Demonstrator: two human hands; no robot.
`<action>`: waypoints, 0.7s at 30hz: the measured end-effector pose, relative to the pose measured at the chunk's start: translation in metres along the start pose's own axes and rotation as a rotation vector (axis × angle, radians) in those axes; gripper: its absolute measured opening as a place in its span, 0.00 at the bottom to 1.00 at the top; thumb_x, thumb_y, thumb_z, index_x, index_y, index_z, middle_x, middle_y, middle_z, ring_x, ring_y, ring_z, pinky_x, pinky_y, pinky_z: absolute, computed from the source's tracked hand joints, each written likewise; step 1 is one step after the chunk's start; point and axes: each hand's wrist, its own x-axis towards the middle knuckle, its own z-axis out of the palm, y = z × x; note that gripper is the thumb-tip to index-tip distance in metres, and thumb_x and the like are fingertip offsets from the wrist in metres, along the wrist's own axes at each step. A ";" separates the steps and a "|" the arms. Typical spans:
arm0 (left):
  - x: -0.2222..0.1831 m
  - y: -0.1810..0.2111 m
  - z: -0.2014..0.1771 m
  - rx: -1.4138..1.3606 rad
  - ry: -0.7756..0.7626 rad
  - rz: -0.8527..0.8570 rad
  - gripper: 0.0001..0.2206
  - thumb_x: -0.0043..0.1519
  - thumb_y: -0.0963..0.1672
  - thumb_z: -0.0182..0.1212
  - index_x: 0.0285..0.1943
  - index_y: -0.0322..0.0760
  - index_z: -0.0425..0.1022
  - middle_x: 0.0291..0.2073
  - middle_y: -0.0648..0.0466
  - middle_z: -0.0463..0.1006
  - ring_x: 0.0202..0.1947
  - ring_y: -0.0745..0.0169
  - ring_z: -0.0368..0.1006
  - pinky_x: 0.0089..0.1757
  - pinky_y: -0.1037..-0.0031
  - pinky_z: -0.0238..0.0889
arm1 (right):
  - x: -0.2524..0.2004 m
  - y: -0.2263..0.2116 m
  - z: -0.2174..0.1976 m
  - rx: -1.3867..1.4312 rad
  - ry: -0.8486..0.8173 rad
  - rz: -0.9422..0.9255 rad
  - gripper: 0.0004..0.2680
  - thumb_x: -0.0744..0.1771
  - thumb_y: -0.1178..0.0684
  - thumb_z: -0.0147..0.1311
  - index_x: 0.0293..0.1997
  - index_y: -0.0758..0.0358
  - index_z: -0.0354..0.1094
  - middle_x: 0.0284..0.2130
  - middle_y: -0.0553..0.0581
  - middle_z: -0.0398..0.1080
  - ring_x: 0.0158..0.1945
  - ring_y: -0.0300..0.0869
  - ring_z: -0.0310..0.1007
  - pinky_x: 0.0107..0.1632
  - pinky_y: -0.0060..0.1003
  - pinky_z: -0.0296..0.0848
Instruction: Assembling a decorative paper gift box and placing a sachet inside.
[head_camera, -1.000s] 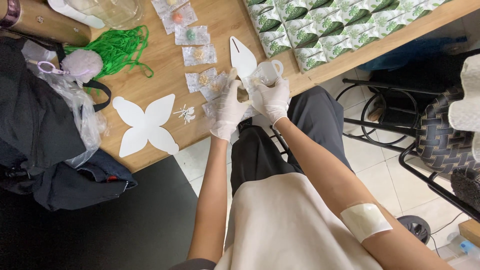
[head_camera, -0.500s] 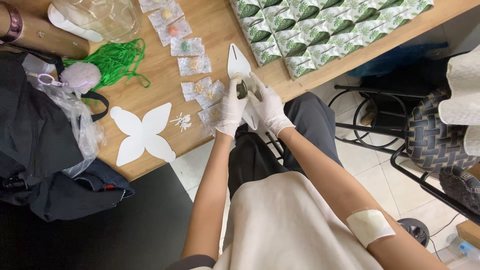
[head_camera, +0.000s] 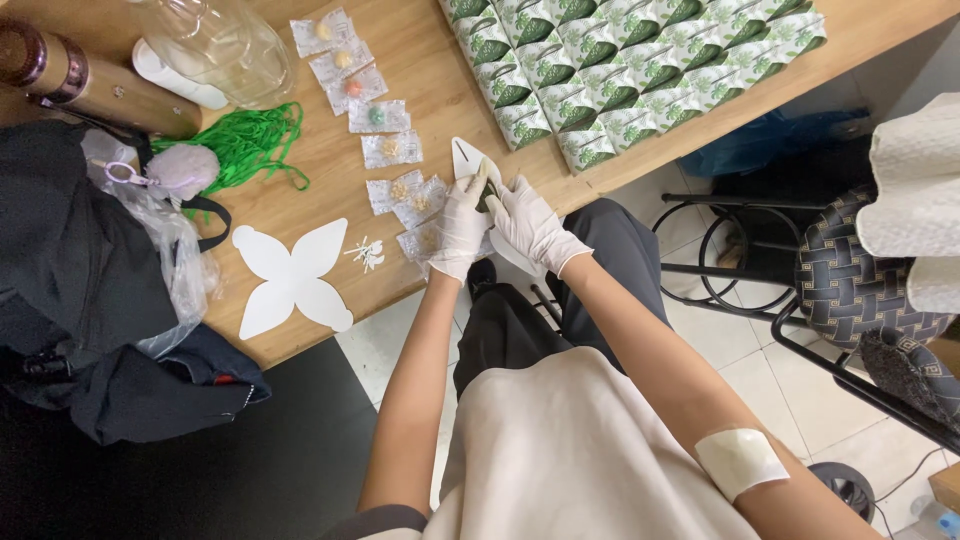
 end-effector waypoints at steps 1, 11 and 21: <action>0.001 0.010 -0.004 0.000 0.002 0.006 0.39 0.54 0.37 0.68 0.78 0.49 0.60 0.54 0.47 0.75 0.52 0.47 0.73 0.51 0.66 0.69 | -0.002 -0.006 -0.009 -0.003 0.006 -0.001 0.11 0.71 0.51 0.47 0.50 0.69 0.68 0.37 0.74 0.63 0.40 0.63 0.67 0.46 0.53 0.69; 0.008 0.089 -0.043 0.010 0.169 0.017 0.33 0.53 0.39 0.70 0.71 0.49 0.68 0.52 0.49 0.76 0.51 0.50 0.73 0.51 0.66 0.69 | -0.018 -0.069 -0.078 0.037 0.246 -0.125 0.09 0.69 0.54 0.53 0.52 0.68 0.71 0.35 0.64 0.64 0.38 0.55 0.69 0.41 0.45 0.69; 0.008 0.114 -0.046 0.253 0.360 0.151 0.32 0.52 0.41 0.72 0.69 0.47 0.68 0.49 0.51 0.75 0.49 0.47 0.73 0.49 0.60 0.69 | -0.022 -0.080 -0.090 -0.006 0.514 -0.088 0.05 0.65 0.54 0.66 0.42 0.58 0.77 0.31 0.54 0.72 0.35 0.47 0.74 0.38 0.41 0.72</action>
